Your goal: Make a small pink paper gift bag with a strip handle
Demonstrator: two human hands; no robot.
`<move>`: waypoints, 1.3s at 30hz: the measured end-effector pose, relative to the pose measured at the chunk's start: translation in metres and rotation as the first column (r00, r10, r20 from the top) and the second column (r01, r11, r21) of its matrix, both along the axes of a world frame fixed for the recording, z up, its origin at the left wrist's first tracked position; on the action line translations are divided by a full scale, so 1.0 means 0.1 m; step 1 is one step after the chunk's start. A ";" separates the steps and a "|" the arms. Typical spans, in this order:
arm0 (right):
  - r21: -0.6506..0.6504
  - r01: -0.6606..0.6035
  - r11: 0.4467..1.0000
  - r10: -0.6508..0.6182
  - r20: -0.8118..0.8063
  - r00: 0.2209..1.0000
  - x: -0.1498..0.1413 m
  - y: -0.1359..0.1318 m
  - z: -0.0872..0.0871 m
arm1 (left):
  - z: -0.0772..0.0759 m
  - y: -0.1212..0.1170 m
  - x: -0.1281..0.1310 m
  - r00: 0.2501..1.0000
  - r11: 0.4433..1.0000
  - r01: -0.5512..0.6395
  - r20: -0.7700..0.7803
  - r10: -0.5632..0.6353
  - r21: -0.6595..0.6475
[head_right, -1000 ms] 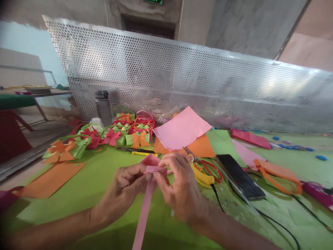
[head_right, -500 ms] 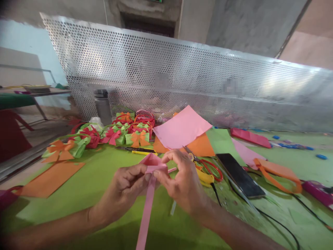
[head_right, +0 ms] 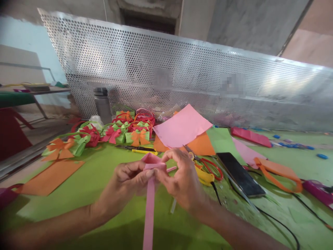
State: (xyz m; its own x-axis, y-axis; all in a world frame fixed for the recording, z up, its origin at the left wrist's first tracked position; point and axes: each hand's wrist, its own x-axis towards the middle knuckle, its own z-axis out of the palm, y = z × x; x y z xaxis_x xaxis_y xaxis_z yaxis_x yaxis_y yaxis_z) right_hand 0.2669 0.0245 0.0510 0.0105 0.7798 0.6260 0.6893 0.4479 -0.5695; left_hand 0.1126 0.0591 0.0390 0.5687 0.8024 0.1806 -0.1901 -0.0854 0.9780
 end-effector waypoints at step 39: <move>0.027 0.106 0.994 -0.106 -0.016 0.994 -0.02 -0.02 -0.08 | 0.26 0.15 -0.02 0.947 0.906 -0.092 0.246 0.208 -0.413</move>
